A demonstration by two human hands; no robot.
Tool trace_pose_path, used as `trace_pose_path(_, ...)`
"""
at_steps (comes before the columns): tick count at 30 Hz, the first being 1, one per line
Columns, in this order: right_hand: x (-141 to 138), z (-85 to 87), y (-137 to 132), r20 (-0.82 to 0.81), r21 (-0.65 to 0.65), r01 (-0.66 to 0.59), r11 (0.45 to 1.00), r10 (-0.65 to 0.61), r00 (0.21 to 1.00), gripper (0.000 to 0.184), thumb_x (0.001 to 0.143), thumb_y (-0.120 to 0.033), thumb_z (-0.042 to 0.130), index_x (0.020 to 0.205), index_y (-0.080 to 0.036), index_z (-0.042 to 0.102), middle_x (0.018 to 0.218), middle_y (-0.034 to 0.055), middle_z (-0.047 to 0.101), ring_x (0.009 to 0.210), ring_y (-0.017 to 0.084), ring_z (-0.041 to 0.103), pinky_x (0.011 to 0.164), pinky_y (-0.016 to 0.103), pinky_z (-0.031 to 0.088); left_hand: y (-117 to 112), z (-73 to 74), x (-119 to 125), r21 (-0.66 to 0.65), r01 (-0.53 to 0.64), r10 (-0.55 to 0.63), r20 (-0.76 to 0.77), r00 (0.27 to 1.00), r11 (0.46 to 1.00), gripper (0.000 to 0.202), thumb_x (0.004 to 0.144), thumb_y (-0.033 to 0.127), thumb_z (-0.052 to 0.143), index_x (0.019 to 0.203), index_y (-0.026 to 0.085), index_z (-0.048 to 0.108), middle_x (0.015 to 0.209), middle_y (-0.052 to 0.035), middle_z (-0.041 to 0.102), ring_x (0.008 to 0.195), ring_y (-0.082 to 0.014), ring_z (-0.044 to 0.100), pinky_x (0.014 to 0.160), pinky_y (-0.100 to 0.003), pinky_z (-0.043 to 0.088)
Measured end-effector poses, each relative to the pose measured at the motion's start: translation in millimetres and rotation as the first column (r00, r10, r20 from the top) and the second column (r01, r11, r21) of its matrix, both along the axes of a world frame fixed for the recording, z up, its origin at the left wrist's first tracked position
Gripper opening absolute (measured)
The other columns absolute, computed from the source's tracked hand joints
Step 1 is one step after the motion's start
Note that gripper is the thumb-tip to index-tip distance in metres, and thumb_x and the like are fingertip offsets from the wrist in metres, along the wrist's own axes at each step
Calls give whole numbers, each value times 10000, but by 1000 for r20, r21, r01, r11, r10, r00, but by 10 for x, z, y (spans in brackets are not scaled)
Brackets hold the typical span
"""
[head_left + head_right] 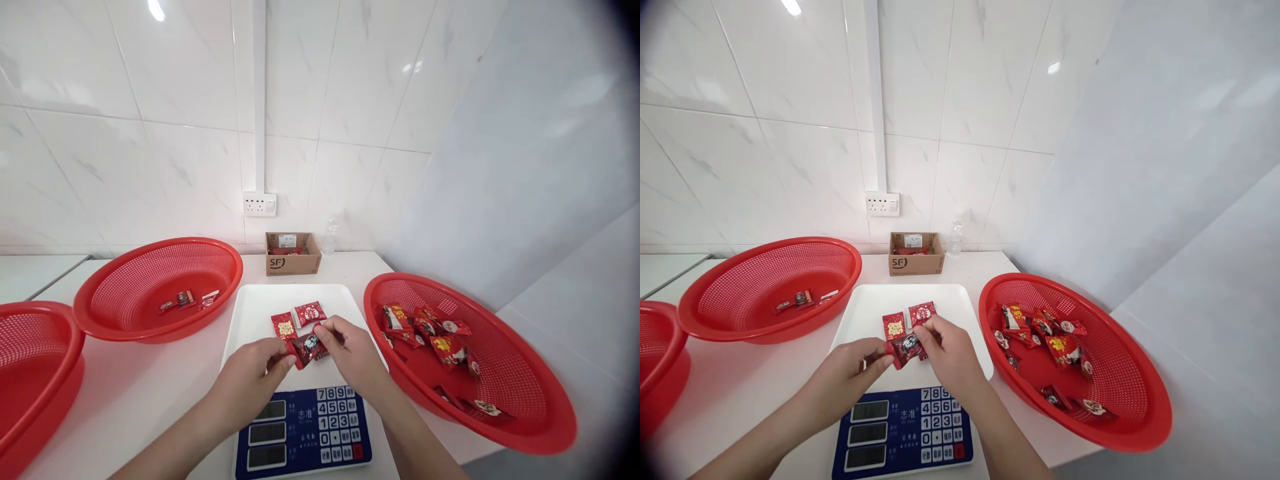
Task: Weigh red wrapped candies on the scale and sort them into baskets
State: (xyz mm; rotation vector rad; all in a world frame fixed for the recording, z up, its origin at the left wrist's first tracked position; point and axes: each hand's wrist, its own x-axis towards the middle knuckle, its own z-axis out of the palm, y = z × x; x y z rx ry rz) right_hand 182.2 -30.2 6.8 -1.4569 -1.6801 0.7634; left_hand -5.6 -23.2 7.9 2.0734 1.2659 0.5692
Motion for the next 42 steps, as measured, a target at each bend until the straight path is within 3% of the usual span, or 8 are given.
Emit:
trace_pose_path(4, 58, -79, 188, 284, 6, 113, 994, -110, 952, 298, 888, -422, 392, 756, -211, 557, 715, 5, 614, 663, 158, 555, 595, 262, 386, 173, -18, -6, 206, 32, 28, -279, 960, 978, 231, 887, 296, 400, 946, 206, 604, 941, -57, 642, 832, -228, 585, 674, -331, 450)
trace_pose_path(7, 115, -152, 192, 377, 37, 145, 989, -148, 914, 249, 888, -362, 405, 944, -218, 601, 958, 53, 652, 892, 209, 581, 723, 308, 409, 226, -77, 9, 312, 169, -60, -331, 942, 935, 279, 874, 261, 467, 1133, 193, 543, 1146, -83, 598, 1078, -255, 522, 877, -402, 448)
trace_pose_path(12, 202, -219, 20, 368, 60, 34, 998, -54, 928, 229, 881, -294, 425, 1016, -218, 594, 1054, 60, 634, 1035, 212, 536, 870, 334, 401, 237, -161, 115, 257, 406, -293, -385, 875, 877, 501, 868, 338, 515, 1343, 242, 390, 1436, -58, 382, 1351, -282, 252, 1074, -478, 295)
trace_pose_path(20, 236, -208, -172, 371, 13, -37, 999, 29, 928, 199, 837, -196, 469, 996, -218, 587, 1127, 66, 581, 1066, 210, 517, 914, 350, 403, 218, -202, 157, 276, 456, -339, -383, 859, 846, 465, 853, 349, 543, 1289, 217, 449, 1374, -86, 457, 1286, -299, 362, 1052, -499, 322)
trace_pose_path(24, 266, -213, -122, 325, 20, -63, 998, 53, 944, 199, 812, -112, 429, 886, -224, 576, 1063, 43, 586, 1016, 182, 538, 888, 329, 421, 164, -140, 109, 290, 484, -393, -321, 862, 826, 329, 830, 285, 581, 1149, 220, 530, 1191, -65, 551, 1161, -255, 455, 1025, -449, 359)
trace_pose_path(31, 265, -230, 7, 211, 61, -191, 980, 175, 962, 317, 762, -12, 343, 824, -229, 565, 1131, 18, 583, 1129, 142, 504, 960, 327, 399, 203, -89, 37, 225, 484, -432, -244, 868, 845, 216, 814, 249, 594, 1026, 219, 574, 1068, -64, 537, 1039, -230, 488, 932, -404, 428)
trace_pose_path(37, 278, -181, 186, 358, 28, -15, 1000, 4, 934, 353, 851, -168, 391, 1169, -204, 540, 1393, 79, 412, 1305, 189, 345, 1072, 393, 290, 360, -156, 26, 247, 411, -360, -228, 905, 878, 229, 817, 189, 568, 1043, 210, 542, 1158, -85, 508, 1083, -236, 494, 918, -386, 431)
trace_pose_path(42, 194, -238, 300, 388, -32, -75, 997, 82, 918, 404, 857, -169, 377, 1231, -184, 531, 1375, 95, 439, 1260, 205, 413, 1050, 379, 326, 425, -162, 56, 189, 341, -289, -256, 923, 921, 211, 821, 222, 571, 1031, 202, 552, 1180, -85, 516, 1040, -243, 538, 894, -395, 448)
